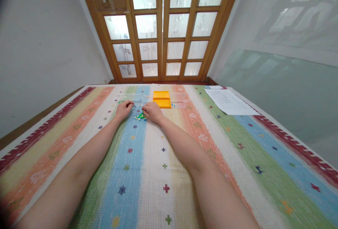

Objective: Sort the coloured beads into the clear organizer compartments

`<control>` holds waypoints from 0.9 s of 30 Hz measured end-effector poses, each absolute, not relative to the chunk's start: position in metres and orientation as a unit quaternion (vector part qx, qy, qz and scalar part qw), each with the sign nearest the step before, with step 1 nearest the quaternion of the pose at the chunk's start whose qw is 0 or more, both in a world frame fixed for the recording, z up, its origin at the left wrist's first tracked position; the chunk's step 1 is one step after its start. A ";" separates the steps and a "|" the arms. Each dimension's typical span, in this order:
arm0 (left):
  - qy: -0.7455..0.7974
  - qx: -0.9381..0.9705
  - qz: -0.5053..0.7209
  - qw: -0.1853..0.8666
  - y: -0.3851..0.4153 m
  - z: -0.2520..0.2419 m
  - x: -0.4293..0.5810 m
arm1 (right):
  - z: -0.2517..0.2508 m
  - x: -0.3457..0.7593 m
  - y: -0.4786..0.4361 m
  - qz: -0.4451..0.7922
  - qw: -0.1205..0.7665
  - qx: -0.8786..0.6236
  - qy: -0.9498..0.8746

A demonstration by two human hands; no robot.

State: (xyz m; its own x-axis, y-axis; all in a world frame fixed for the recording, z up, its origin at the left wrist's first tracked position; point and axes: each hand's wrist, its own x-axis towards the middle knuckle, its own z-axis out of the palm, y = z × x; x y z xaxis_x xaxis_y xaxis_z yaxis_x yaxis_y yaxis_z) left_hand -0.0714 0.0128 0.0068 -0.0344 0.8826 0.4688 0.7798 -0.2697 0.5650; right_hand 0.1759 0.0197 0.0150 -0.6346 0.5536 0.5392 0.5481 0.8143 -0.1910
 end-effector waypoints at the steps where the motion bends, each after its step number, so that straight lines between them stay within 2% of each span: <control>1: 0.604 0.688 0.398 0.066 0.014 0.006 -0.073 | 0.016 0.171 0.015 0.007 0.289 -0.273 -0.918; 4: 0.607 0.684 0.399 0.071 0.015 0.003 -0.076 | 0.019 0.157 0.004 0.009 0.263 -0.212 -0.941; 12: 0.598 0.691 0.399 0.074 0.016 0.002 -0.075 | 0.019 0.154 -0.001 -0.004 0.210 -0.183 -0.960; 27: 0.602 0.695 0.385 0.080 0.012 0.006 -0.072 | 0.018 0.153 -0.002 0.023 0.210 -0.174 -0.962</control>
State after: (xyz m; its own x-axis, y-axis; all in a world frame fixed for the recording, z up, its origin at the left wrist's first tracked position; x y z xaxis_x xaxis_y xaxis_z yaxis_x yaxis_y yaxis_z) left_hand -0.0717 0.0119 0.0058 -0.0222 0.8981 0.4392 0.7749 -0.2621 0.5752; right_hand 0.1534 -0.0025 0.0183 -0.8507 0.3451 0.3965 0.3254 0.9381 -0.1184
